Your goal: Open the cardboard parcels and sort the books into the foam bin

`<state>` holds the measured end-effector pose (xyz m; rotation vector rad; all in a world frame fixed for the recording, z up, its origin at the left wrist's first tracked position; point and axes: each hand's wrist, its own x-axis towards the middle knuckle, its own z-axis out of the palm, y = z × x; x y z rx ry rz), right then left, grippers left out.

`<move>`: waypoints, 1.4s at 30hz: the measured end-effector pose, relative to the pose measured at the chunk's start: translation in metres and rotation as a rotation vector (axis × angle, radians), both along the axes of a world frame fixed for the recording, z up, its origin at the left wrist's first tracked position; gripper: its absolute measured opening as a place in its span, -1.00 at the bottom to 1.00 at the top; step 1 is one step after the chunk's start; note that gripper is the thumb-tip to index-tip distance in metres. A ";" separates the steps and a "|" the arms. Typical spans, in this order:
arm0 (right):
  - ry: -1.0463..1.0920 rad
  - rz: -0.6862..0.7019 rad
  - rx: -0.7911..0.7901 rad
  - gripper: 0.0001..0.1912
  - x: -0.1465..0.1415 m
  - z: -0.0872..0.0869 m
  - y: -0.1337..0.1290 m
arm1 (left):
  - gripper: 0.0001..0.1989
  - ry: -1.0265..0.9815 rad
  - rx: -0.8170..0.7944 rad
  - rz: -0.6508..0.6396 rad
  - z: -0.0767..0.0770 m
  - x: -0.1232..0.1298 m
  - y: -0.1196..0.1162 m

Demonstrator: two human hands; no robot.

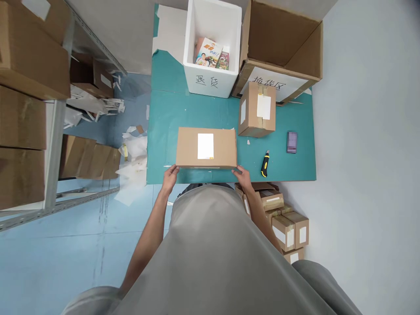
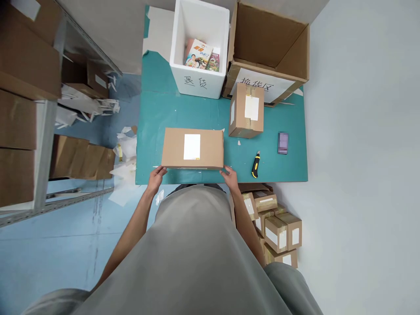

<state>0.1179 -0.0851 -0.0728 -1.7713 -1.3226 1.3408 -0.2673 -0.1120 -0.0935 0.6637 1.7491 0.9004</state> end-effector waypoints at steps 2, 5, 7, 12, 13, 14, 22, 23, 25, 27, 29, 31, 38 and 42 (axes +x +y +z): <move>0.022 -0.051 0.044 -0.30 0.000 0.014 0.009 | -0.51 0.037 0.048 0.013 0.016 -0.002 0.006; 0.014 -0.104 0.137 -0.30 0.001 0.040 0.024 | -0.48 0.145 0.198 -0.023 0.049 -0.002 0.017; -0.029 -0.107 0.188 -0.32 0.002 0.054 0.035 | -0.51 0.225 0.306 -0.047 0.070 0.001 0.026; -0.111 -0.105 0.193 -0.35 0.000 0.065 0.049 | -0.58 0.277 0.378 -0.067 0.084 0.006 0.039; -0.103 -0.103 0.183 -0.36 -0.001 0.064 0.047 | -0.59 0.272 0.368 -0.060 0.081 0.006 0.039; -0.090 -0.100 0.175 -0.36 -0.001 0.064 0.045 | -0.60 0.263 0.358 -0.050 0.078 0.005 0.037; -0.031 -0.111 0.169 -0.35 -0.001 0.071 0.026 | -0.60 0.220 0.348 -0.037 0.080 0.003 0.018; -0.032 -0.108 0.169 -0.34 0.000 0.069 0.027 | -0.59 0.217 0.355 -0.042 0.078 0.002 0.019; -0.044 -0.082 0.149 -0.33 0.003 0.063 0.031 | -0.58 0.203 0.341 -0.066 0.068 0.000 0.021; -0.027 -0.063 0.108 -0.29 0.006 0.051 0.033 | -0.57 0.165 0.285 -0.076 0.051 -0.003 0.024; 0.015 -0.076 0.057 -0.23 0.010 0.035 0.033 | -0.52 0.124 0.207 -0.053 0.030 -0.006 0.025; 0.037 -0.091 0.014 -0.14 0.010 0.018 0.032 | -0.41 0.107 0.109 -0.016 0.013 -0.006 0.027; 0.036 0.015 -0.099 -0.11 -0.009 -0.016 0.025 | -0.30 0.055 -0.064 -0.114 -0.008 0.008 0.032; 0.014 -0.004 -0.096 -0.21 -0.006 -0.009 0.028 | -0.44 0.046 0.012 -0.109 0.004 0.006 0.028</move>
